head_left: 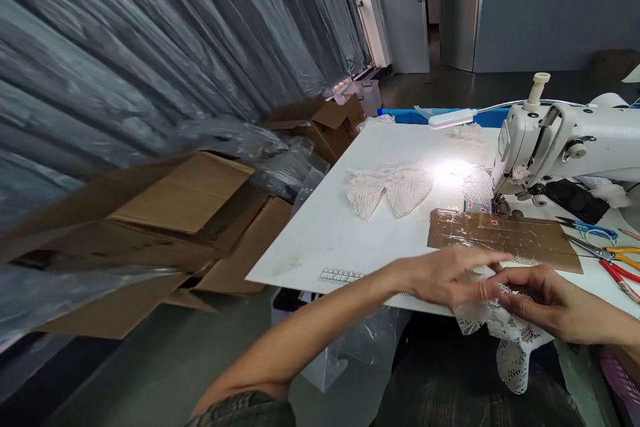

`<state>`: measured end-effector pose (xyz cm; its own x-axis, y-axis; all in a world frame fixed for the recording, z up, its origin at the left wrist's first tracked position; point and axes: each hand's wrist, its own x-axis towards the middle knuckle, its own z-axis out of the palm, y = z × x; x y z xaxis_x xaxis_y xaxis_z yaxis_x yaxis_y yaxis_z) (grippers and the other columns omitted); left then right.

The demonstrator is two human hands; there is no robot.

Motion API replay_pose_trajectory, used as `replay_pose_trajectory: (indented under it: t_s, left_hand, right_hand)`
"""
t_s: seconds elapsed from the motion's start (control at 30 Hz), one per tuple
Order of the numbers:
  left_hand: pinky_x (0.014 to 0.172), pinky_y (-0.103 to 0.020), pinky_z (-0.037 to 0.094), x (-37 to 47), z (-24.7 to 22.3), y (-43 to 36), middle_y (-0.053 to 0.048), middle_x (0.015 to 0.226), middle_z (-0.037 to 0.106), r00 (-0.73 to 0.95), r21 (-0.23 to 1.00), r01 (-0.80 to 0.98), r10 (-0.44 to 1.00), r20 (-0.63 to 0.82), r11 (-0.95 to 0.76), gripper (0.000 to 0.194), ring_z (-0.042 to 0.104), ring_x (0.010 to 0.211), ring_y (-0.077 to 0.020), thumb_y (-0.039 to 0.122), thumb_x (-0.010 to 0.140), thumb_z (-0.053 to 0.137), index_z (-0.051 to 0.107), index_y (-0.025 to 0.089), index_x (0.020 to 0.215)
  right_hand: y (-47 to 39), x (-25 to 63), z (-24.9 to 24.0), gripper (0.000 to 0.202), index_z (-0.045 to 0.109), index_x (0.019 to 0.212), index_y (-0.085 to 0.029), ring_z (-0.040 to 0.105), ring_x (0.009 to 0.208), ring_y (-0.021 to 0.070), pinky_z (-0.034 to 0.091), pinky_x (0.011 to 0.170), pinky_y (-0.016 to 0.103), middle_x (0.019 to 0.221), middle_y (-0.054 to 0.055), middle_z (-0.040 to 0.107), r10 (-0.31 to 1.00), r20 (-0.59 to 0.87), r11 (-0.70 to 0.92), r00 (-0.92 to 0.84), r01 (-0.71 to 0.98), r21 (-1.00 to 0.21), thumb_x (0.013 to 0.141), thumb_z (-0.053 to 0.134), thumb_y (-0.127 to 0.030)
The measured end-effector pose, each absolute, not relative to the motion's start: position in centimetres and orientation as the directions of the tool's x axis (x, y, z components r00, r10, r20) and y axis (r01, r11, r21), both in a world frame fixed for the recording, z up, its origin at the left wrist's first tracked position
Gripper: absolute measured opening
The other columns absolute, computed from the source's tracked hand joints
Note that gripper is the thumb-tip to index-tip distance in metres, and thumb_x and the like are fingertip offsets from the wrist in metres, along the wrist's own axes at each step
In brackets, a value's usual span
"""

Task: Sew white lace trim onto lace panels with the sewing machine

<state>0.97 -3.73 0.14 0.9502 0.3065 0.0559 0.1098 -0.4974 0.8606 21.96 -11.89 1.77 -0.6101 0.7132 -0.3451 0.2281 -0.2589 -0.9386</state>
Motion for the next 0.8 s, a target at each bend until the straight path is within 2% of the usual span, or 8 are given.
replay_pose_trajectory:
  t_s: [0.03, 0.1, 0.17, 0.23, 0.47, 0.6, 0.7, 0.8]
  left_hand:
    - [0.08, -0.028, 0.052, 1.2, 0.2, -4.5, -0.009, 0.109, 0.071, 0.961, 0.878, 0.095, 0.273, 0.042, -0.469, 0.047, 0.067, 0.096, -0.0193, 0.052, 0.098, 0.052, 0.058, 0.017, 0.13]
    - [0.063, -0.023, 0.044, 1.3, 0.4, -5.1, -0.003, 0.083, 0.068, 0.965, 0.902, 0.112, 0.263, 0.001, -0.416, 0.031, 0.061, 0.07, -0.0131, 0.043, 0.096, 0.058, 0.067, 0.015, 0.107]
    - [0.057, -0.022, 0.038, 1.0, 0.6, -4.7, 0.001, 0.07, 0.061, 0.957, 0.913, 0.137, 0.288, -0.023, -0.384, 0.024, 0.053, 0.061, -0.0101, 0.037, 0.094, 0.059, 0.066, 0.016, 0.087]
    - [0.058, -0.022, 0.036, 0.6, 0.8, -3.6, 0.002, 0.07, 0.057, 0.942, 0.903, 0.162, 0.336, -0.021, -0.398, 0.023, 0.05, 0.063, -0.01, 0.037, 0.092, 0.061, 0.061, 0.017, 0.079]
    - [0.057, -0.024, 0.032, 1.1, 0.0, 1.3, 0.003, 0.073, 0.049, 0.831, 0.828, 0.371, 0.548, -0.094, -0.421, 0.027, 0.041, 0.063, -0.0113, 0.042, 0.084, 0.064, 0.049, 0.02, 0.079]
    - [0.055, -0.026, 0.035, 0.7, -0.8, 2.7, 0.001, 0.076, 0.054, 0.692, 0.734, 0.559, 0.705, -0.155, -0.387, 0.022, 0.045, 0.06, -0.0123, 0.039, 0.086, 0.06, 0.051, 0.021, 0.094]
    - [0.061, -0.029, 0.043, 0.2, -1.9, 3.1, -0.006, 0.095, 0.064, 0.633, 0.59, 0.628, 0.774, -0.008, -0.508, 0.033, 0.056, 0.072, -0.017, 0.037, 0.087, 0.06, 0.054, 0.018, 0.114]
    - [0.075, -0.036, 0.05, 0.3, -3.1, 3.2, -0.01, 0.12, 0.065, 0.71, 0.413, 0.545, 0.664, 0.235, -0.729, 0.031, 0.062, 0.094, -0.0222, 0.035, 0.093, 0.053, 0.058, 0.021, 0.121]
  right_hand:
    - [-12.0, 22.3, 1.9, 0.062, 0.068, 0.107, -0.015, 0.031, 0.055, 0.0081, 0.025, 0.048, 0.022, 0.067, -0.004, 0.044, 0.709, -0.351, -0.258, -0.612, 0.239, -0.936, 0.085, 0.06, -0.072]
    - [-12.2, 23.4, 1.9, 0.061, 0.069, 0.108, -0.015, 0.032, 0.057, 0.0082, 0.026, 0.049, 0.023, 0.07, -0.002, 0.049, 0.691, -0.384, -0.278, -0.612, 0.265, -0.923, 0.084, 0.062, -0.071]
    - [-12.1, 24.7, 1.5, 0.061, 0.068, 0.112, -0.017, 0.03, 0.054, 0.0078, 0.023, 0.048, 0.023, 0.064, -0.004, 0.046, 0.692, -0.416, -0.299, -0.59, 0.29, -0.909, 0.083, 0.063, -0.071]
    - [-11.5, 25.9, 0.9, 0.062, 0.068, 0.115, -0.017, 0.028, 0.05, 0.0076, 0.022, 0.047, 0.023, 0.057, -0.007, 0.041, 0.722, -0.418, -0.294, -0.551, 0.302, -0.907, 0.082, 0.064, -0.07]
    - [-5.0, 28.3, -1.2, 0.054, 0.074, 0.101, -0.019, 0.051, 0.059, 0.013, 0.038, 0.051, 0.026, 0.072, 0.001, 0.065, 0.899, -0.328, -0.173, -0.289, 0.454, -0.874, 0.075, 0.07, -0.066]
    - [-2.4, 29.1, -2.2, 0.045, 0.073, 0.08, -0.02, 0.048, 0.053, 0.0146, 0.033, 0.047, 0.029, 0.058, 0.0, 0.057, 0.984, -0.17, -0.076, -0.054, 0.734, -0.674, 0.08, 0.063, -0.064]
    - [-2.1, 29.1, -2.3, 0.045, 0.072, 0.081, -0.02, 0.044, 0.049, 0.015, 0.03, 0.046, 0.031, 0.054, 0.0, 0.051, 0.991, -0.129, -0.056, -0.029, 0.791, -0.609, 0.084, 0.056, -0.063]
    - [-2.4, 28.9, -2.0, 0.045, 0.072, 0.087, -0.018, 0.046, 0.052, 0.0151, 0.033, 0.048, 0.031, 0.06, 0.001, 0.057, 0.986, -0.163, -0.08, -0.026, 0.787, -0.611, 0.086, 0.052, -0.059]
